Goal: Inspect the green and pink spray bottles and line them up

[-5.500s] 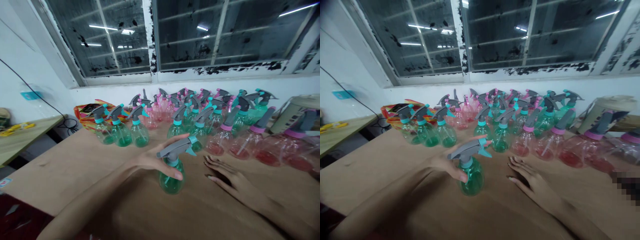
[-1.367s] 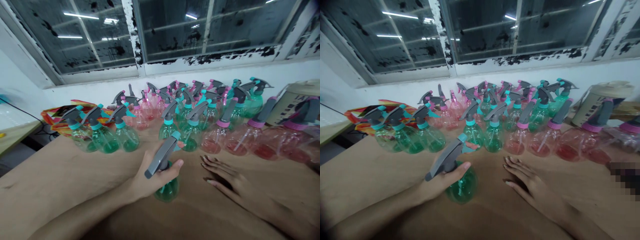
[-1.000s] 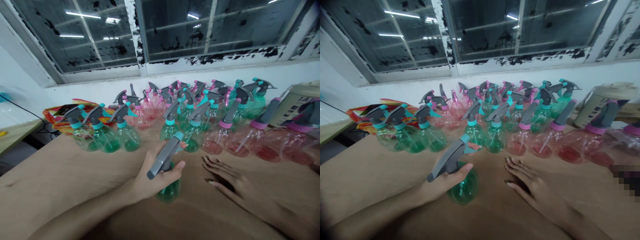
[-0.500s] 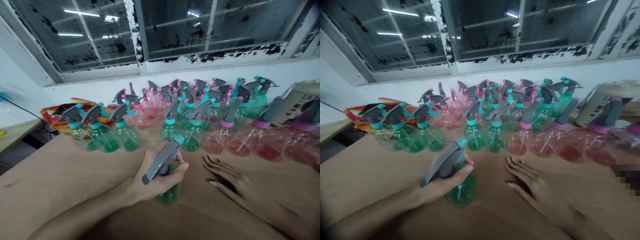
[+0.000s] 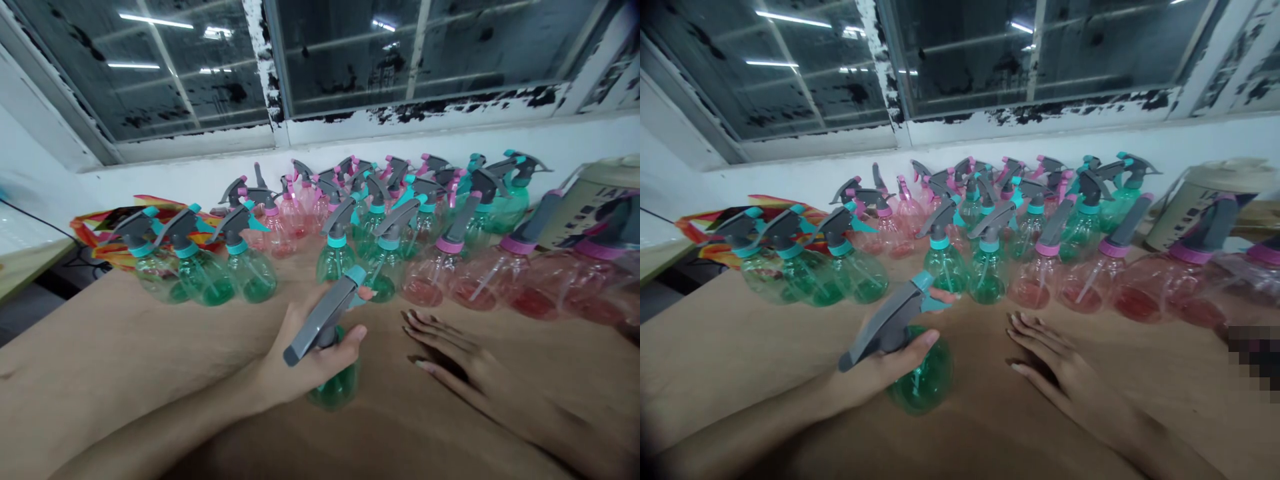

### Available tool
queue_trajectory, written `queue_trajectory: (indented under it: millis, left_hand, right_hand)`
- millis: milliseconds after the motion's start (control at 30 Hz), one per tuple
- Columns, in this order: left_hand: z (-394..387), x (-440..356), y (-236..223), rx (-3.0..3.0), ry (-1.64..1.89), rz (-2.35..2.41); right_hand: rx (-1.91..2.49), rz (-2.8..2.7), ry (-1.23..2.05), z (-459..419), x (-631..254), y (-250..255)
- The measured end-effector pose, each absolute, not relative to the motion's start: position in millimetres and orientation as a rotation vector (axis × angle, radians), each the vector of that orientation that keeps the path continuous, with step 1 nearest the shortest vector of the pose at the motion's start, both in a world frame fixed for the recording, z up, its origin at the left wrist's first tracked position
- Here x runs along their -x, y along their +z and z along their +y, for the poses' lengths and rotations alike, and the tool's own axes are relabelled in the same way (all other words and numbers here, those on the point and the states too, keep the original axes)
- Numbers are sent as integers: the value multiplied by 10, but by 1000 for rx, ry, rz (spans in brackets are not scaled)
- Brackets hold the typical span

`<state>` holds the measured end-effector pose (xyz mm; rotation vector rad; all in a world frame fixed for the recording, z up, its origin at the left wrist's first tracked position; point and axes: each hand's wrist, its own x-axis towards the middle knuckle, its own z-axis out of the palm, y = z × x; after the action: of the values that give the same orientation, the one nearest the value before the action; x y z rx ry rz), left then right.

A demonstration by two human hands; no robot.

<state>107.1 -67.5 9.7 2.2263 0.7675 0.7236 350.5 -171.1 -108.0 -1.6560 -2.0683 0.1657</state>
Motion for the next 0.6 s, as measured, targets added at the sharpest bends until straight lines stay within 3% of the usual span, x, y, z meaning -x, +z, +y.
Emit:
queue_trajectory:
  millis: [600]
  left_hand:
    - [-663, -1062, 39, -2174, 786, 653]
  right_hand:
    - [1646, -2073, 180, -1717, -3526, -1121]
